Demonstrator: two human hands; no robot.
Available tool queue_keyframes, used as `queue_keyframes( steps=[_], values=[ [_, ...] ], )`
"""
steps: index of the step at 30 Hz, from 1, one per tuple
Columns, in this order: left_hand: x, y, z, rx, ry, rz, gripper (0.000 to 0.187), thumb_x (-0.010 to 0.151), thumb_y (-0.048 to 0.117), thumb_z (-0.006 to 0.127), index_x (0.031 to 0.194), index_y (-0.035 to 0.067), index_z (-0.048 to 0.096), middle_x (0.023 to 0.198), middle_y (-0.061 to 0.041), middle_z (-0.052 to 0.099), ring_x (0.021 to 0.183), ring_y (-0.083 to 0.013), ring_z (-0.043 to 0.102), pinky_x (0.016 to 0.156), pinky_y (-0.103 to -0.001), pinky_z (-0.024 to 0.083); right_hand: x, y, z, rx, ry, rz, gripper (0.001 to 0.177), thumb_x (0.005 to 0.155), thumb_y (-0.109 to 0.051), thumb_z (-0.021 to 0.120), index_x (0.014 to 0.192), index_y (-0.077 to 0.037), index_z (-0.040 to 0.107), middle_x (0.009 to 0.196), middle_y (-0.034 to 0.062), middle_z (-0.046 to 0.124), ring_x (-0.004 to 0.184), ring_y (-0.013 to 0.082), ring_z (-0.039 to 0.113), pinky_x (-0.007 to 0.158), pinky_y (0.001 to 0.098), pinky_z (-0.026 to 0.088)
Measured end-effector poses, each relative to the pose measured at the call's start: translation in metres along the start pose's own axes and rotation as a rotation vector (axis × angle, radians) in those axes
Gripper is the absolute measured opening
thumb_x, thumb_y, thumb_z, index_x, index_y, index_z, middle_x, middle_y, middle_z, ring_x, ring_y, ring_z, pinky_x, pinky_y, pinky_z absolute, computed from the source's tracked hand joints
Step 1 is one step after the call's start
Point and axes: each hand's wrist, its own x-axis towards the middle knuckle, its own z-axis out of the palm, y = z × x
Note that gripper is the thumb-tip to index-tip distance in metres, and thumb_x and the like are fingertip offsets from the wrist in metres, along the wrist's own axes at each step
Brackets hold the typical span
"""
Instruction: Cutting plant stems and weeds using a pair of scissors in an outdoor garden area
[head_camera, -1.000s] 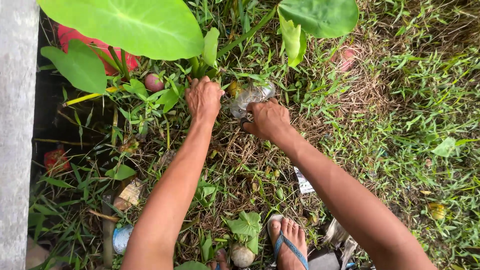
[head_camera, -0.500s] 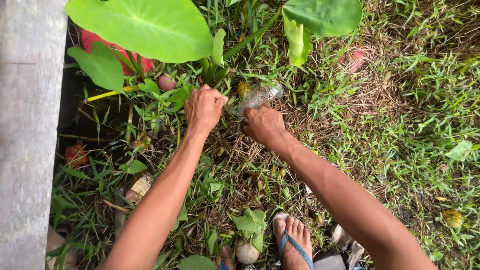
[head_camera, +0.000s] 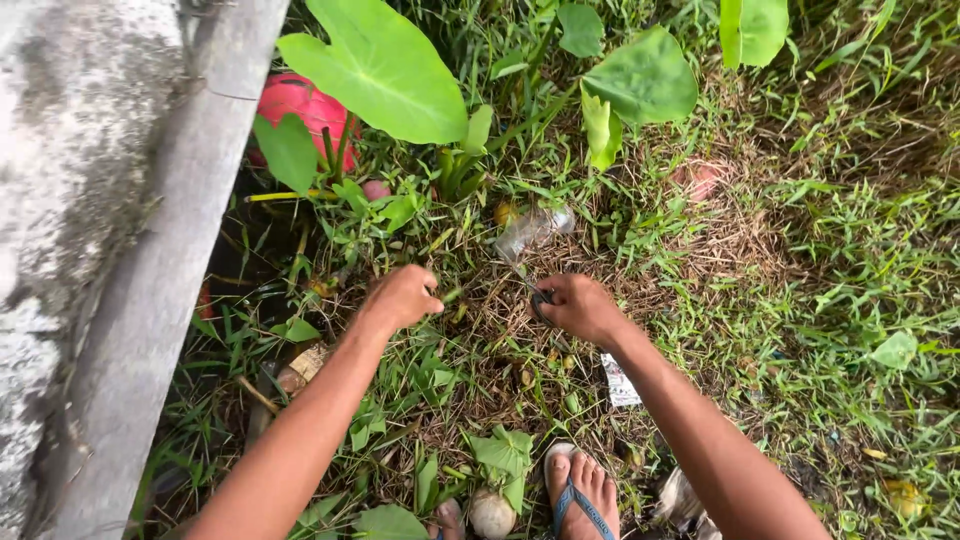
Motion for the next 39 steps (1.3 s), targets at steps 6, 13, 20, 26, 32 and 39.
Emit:
queue_keyframes(
  steps=[6,13,20,26,32,39],
  values=[
    [0.029,-0.025,0.017,0.133,0.29,-0.008,0.014,0.097,0.017,0.07,0.091,0.004,0.071,0.101,-0.012,0.074,0.093,-0.0307,0.072,0.102,-0.056,0.053,0.018,-0.011,0.008,-0.413,0.075,0.004,0.044,0.096,-0.038,0.069,0.131,-0.011,0.068,0.108,0.0211,0.076,0.103,0.0343,0.073,0.096,0.0482,0.057],
    [0.087,-0.005,0.021,0.298,0.525,0.183,0.017,0.096,0.017,0.072,0.1,0.0,0.073,0.086,-0.012,0.065,0.091,-0.0304,0.071,0.101,-0.063,0.049,0.038,-0.012,-0.004,-0.647,0.077,0.082,0.053,0.094,-0.056,0.066,0.125,-0.013,0.068,0.11,0.0151,0.077,0.105,0.0295,0.074,0.096,0.0478,0.06],
    [0.138,0.036,0.031,0.369,0.602,0.129,0.044,0.092,0.023,0.076,0.131,0.005,0.066,0.121,-0.018,0.068,0.122,-0.0347,0.063,0.108,-0.058,0.044,0.096,0.028,0.011,-0.743,0.081,0.034,0.054,0.099,-0.055,0.06,0.127,-0.01,0.067,0.106,0.0186,0.074,0.094,0.0285,0.073,0.084,0.0413,0.064],
    [0.193,-0.016,0.044,0.278,0.722,0.032,0.005,0.094,0.011,0.071,0.094,0.008,0.075,0.084,-0.009,0.067,0.101,-0.0315,0.067,0.1,-0.057,0.045,0.105,0.008,0.008,-0.774,0.075,-0.067,0.048,0.101,-0.05,0.059,0.123,-0.009,0.068,0.096,0.0173,0.074,0.08,0.0233,0.072,0.077,0.0364,0.064],
    [0.162,-0.01,0.02,0.209,0.699,-0.011,0.01,0.097,0.015,0.069,0.091,0.011,0.075,0.079,-0.008,0.067,0.096,-0.0283,0.063,0.097,-0.056,0.045,0.135,-0.011,0.026,-0.791,0.088,-0.226,0.038,0.101,-0.046,0.06,0.107,-0.01,0.073,0.077,0.0102,0.073,0.06,0.0173,0.067,0.065,0.0326,0.063],
    [0.155,-0.023,0.021,0.202,0.671,-0.013,0.014,0.099,0.01,0.065,0.089,0.009,0.074,0.08,-0.011,0.067,0.096,-0.03,0.064,0.1,-0.059,0.044,0.166,0.022,0.06,-0.835,0.114,-0.349,0.03,0.108,-0.027,0.047,0.098,-0.008,0.068,0.064,0.0024,0.064,0.047,0.0139,0.057,0.06,0.0281,0.058]
  ],
)
